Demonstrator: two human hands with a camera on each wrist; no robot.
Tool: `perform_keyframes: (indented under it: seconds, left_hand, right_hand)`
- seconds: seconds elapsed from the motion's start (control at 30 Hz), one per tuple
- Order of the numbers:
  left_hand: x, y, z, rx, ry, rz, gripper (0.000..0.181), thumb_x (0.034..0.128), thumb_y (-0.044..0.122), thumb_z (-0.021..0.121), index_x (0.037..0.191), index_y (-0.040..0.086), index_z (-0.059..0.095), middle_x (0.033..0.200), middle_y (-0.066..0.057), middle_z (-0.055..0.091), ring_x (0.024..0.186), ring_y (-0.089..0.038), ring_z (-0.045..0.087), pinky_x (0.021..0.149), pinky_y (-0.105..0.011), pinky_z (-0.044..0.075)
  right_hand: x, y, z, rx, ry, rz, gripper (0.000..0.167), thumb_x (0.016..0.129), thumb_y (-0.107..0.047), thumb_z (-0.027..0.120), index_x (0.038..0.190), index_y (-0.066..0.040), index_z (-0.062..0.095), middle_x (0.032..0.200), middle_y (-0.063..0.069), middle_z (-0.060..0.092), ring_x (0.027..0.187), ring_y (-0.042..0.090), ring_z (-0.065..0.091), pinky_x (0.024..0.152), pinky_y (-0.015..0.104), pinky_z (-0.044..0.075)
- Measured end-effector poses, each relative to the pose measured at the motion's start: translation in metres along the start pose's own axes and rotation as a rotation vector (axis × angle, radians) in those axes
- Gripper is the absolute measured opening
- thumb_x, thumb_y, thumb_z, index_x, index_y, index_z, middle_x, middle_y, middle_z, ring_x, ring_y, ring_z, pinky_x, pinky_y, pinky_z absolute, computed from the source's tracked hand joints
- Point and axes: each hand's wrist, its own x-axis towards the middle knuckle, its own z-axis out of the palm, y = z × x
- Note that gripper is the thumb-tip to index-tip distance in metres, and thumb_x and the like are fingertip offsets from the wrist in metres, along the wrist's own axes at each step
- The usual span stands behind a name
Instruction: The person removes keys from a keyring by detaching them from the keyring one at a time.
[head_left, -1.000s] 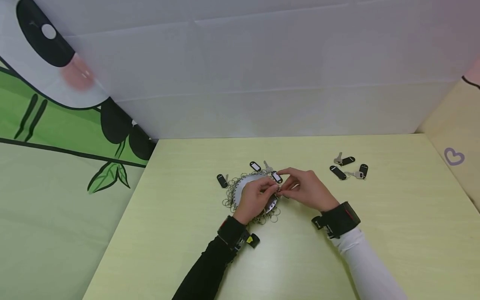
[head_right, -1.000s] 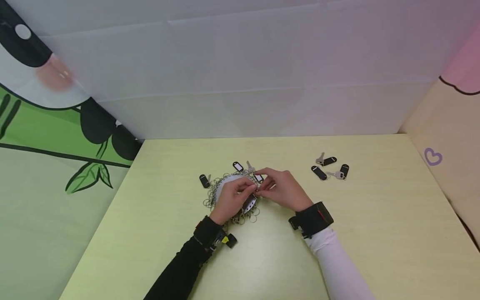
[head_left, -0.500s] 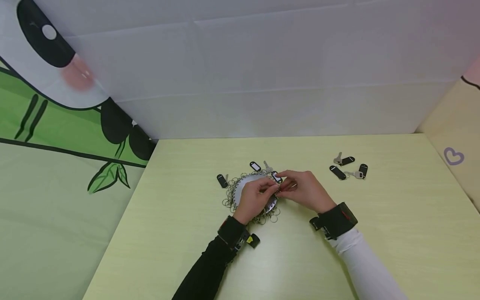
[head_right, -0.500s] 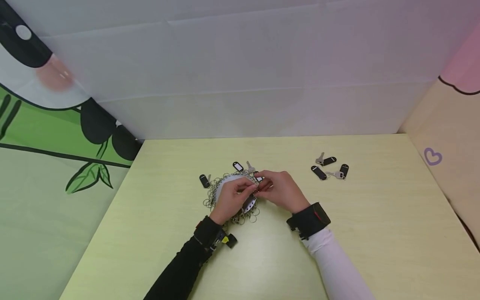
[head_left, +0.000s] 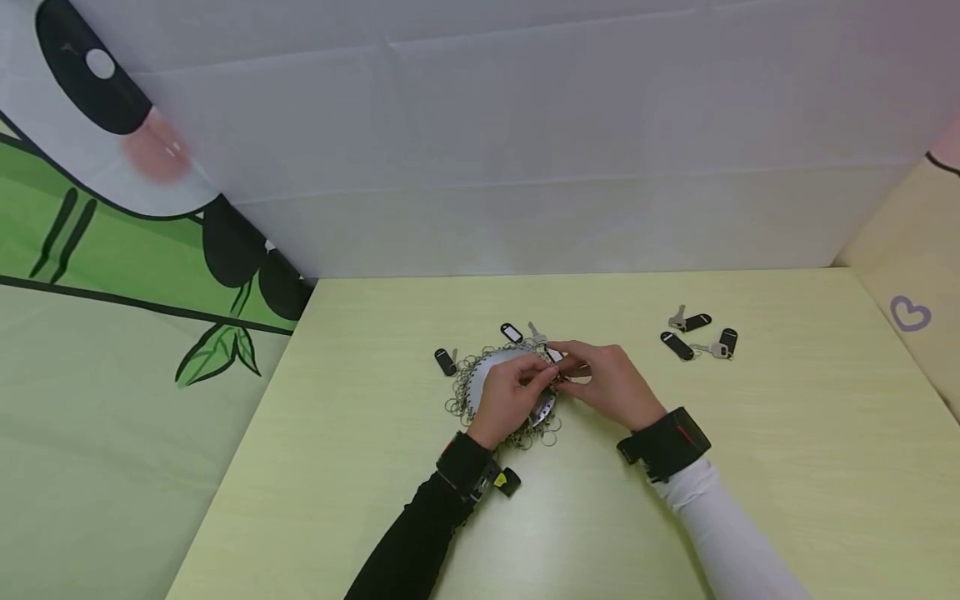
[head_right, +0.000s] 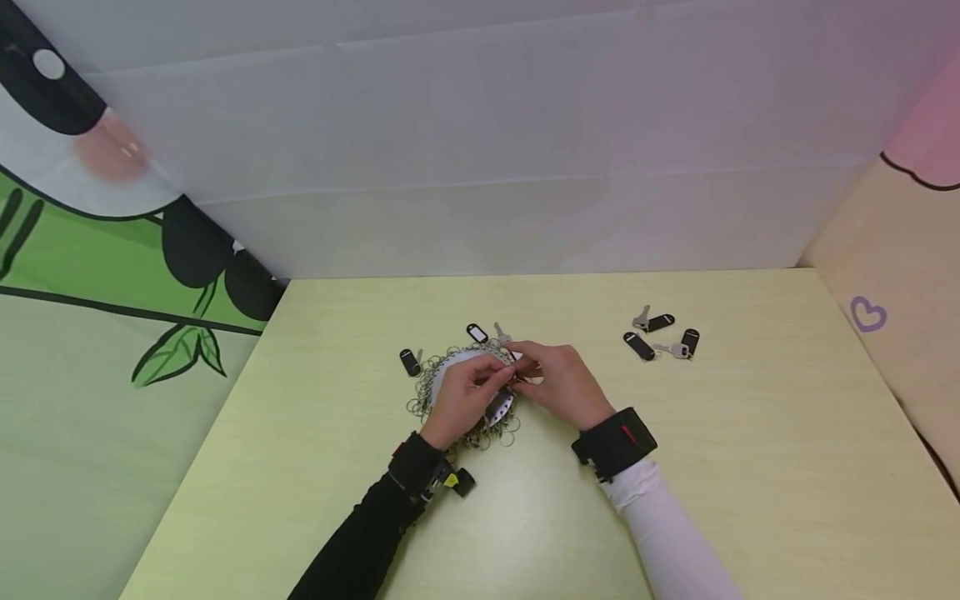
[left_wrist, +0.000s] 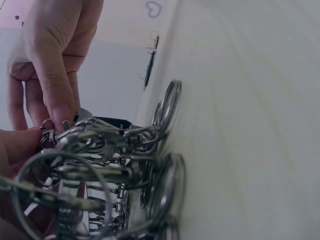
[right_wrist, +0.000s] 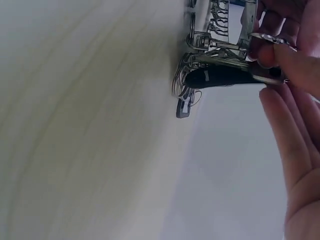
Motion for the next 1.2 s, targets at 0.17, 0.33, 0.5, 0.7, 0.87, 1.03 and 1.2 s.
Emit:
perform_keyframes:
  seconds: [0.17,0.33,0.5,0.7,0.87,1.03,1.2]
  left_hand:
    - [0.0002,-0.0005,0.0004,-0.014,0.001,0.01,0.015,0.1032,0.023,0.067,0.1,0.012,0.076,0.091,-0.005,0.079,0.083,-0.01,0.075,0.068,-0.021,0.049]
    - [0.0006,-0.0003,0.0003,-0.021,0.008,0.019,0.016,0.103,0.023,0.067,0.099,0.011,0.076,0.092,-0.005,0.079,0.085,-0.012,0.076,0.07,-0.021,0.052]
    - [0.001,-0.0002,0.0003,-0.031,0.016,0.016,0.015,0.1026,0.024,0.068,0.099,0.011,0.076,0.092,-0.005,0.079,0.085,-0.012,0.076,0.07,-0.021,0.052]
    - [0.0007,-0.001,0.0008,-0.023,0.012,0.018,0.016,0.1029,0.024,0.067,0.098,0.011,0.076,0.092,-0.004,0.079,0.085,-0.012,0.076,0.069,-0.021,0.051]
    - [0.0005,-0.0024,0.0017,-0.032,0.012,0.002,0.016,0.1028,0.024,0.067,0.099,0.011,0.077,0.094,-0.005,0.079,0.086,-0.012,0.076,0.069,-0.021,0.052]
    - [0.0005,-0.003,0.0023,-0.026,0.018,0.009,0.015,0.1024,0.023,0.068,0.099,0.011,0.077,0.092,-0.005,0.079,0.084,-0.012,0.076,0.068,-0.021,0.051]
    - [0.0005,-0.002,0.0019,-0.017,0.017,0.009,0.015,0.1021,0.024,0.068,0.099,0.011,0.077,0.093,-0.004,0.079,0.084,-0.011,0.076,0.069,-0.021,0.052]
  right_hand:
    - [0.0004,0.003,-0.0017,0.159,-0.041,0.101,0.052,0.084,-0.006,0.086,0.132,-0.001,0.068,0.1,0.01,0.08,0.09,0.021,0.079,0.079,0.031,0.062]
    - [0.0016,0.0031,-0.0015,0.165,-0.04,0.123,0.05,0.084,-0.004,0.086,0.131,0.001,0.068,0.099,0.01,0.08,0.089,0.022,0.079,0.079,0.032,0.062]
    - [0.0012,0.0029,-0.0017,0.173,-0.046,0.117,0.049,0.085,-0.003,0.084,0.132,-0.001,0.068,0.104,0.012,0.08,0.094,0.024,0.078,0.082,0.033,0.062]
    - [0.0007,0.0038,-0.0024,0.184,-0.068,0.145,0.042,0.089,-0.008,0.082,0.129,-0.001,0.07,0.104,0.012,0.08,0.093,0.022,0.078,0.081,0.032,0.062]
    - [0.0007,0.0035,-0.0003,0.143,-0.035,0.112,0.045,0.085,-0.003,0.084,0.128,-0.001,0.071,0.103,0.01,0.08,0.093,0.023,0.079,0.083,0.036,0.062]
    - [-0.0004,0.0052,-0.0003,0.143,-0.035,0.106,0.047,0.085,-0.003,0.085,0.13,-0.002,0.07,0.107,0.01,0.08,0.097,0.023,0.078,0.085,0.035,0.062]
    - [0.0,0.0064,-0.0019,0.19,-0.053,0.144,0.04,0.088,-0.006,0.083,0.127,-0.003,0.072,0.111,0.011,0.079,0.096,0.022,0.078,0.082,0.03,0.062]
